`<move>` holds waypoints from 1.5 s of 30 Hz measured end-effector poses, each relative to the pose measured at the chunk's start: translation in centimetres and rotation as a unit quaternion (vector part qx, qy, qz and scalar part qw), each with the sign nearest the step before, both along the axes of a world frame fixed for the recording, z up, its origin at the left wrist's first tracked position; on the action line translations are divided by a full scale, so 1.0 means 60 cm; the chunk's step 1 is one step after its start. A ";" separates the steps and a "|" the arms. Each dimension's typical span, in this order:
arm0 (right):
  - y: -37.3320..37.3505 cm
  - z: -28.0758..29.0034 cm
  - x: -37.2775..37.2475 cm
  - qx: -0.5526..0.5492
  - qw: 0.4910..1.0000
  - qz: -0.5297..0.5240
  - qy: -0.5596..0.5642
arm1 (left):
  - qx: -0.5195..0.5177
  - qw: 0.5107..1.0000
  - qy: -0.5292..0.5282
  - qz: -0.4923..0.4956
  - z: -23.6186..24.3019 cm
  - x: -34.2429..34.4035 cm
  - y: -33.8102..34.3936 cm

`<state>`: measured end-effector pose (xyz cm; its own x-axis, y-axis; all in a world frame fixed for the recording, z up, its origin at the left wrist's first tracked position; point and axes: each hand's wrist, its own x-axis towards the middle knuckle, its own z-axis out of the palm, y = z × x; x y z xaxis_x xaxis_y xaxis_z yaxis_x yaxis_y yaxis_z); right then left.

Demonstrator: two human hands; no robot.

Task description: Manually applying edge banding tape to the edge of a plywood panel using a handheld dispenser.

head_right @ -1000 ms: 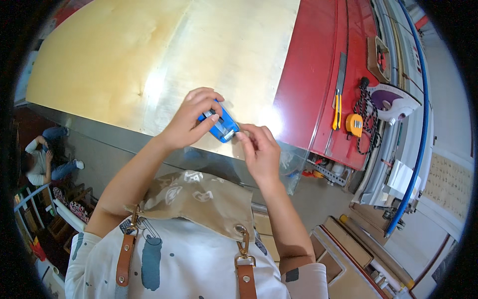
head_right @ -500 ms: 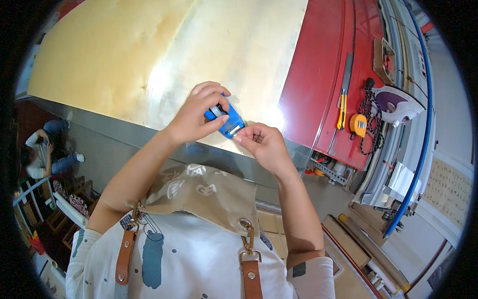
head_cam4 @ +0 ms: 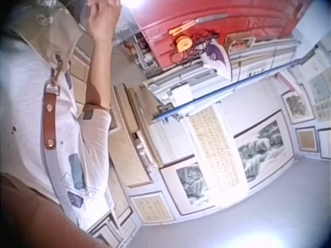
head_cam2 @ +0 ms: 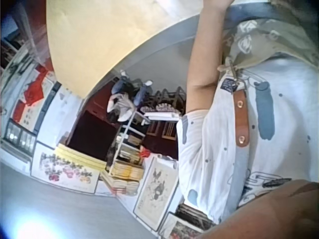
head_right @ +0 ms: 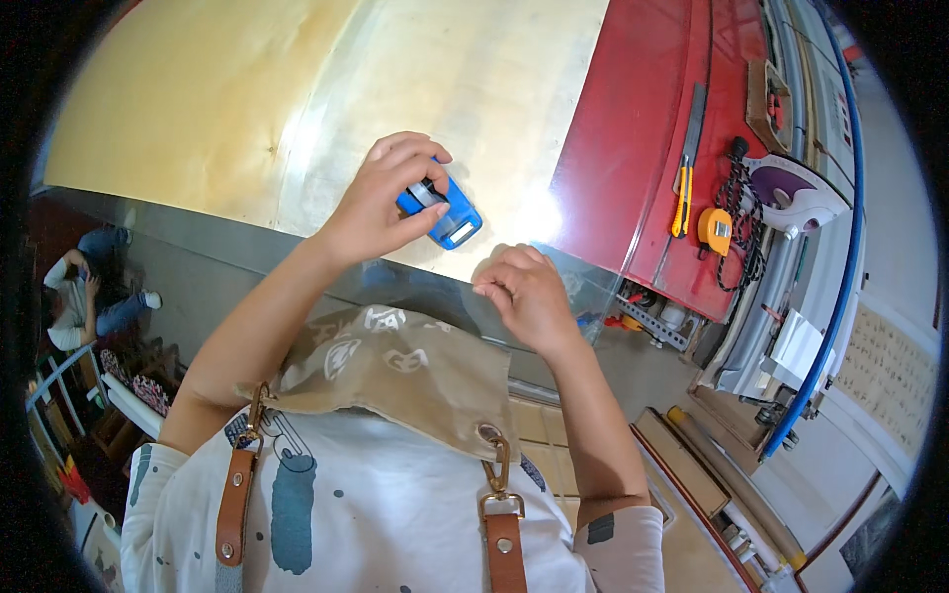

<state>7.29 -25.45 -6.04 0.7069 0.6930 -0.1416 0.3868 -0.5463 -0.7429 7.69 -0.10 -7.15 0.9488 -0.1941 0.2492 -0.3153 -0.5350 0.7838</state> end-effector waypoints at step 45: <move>0.077 0.041 0.082 0.017 0.992 -0.058 0.115 | -0.014 1.000 0.016 -0.019 -0.002 0.003 0.011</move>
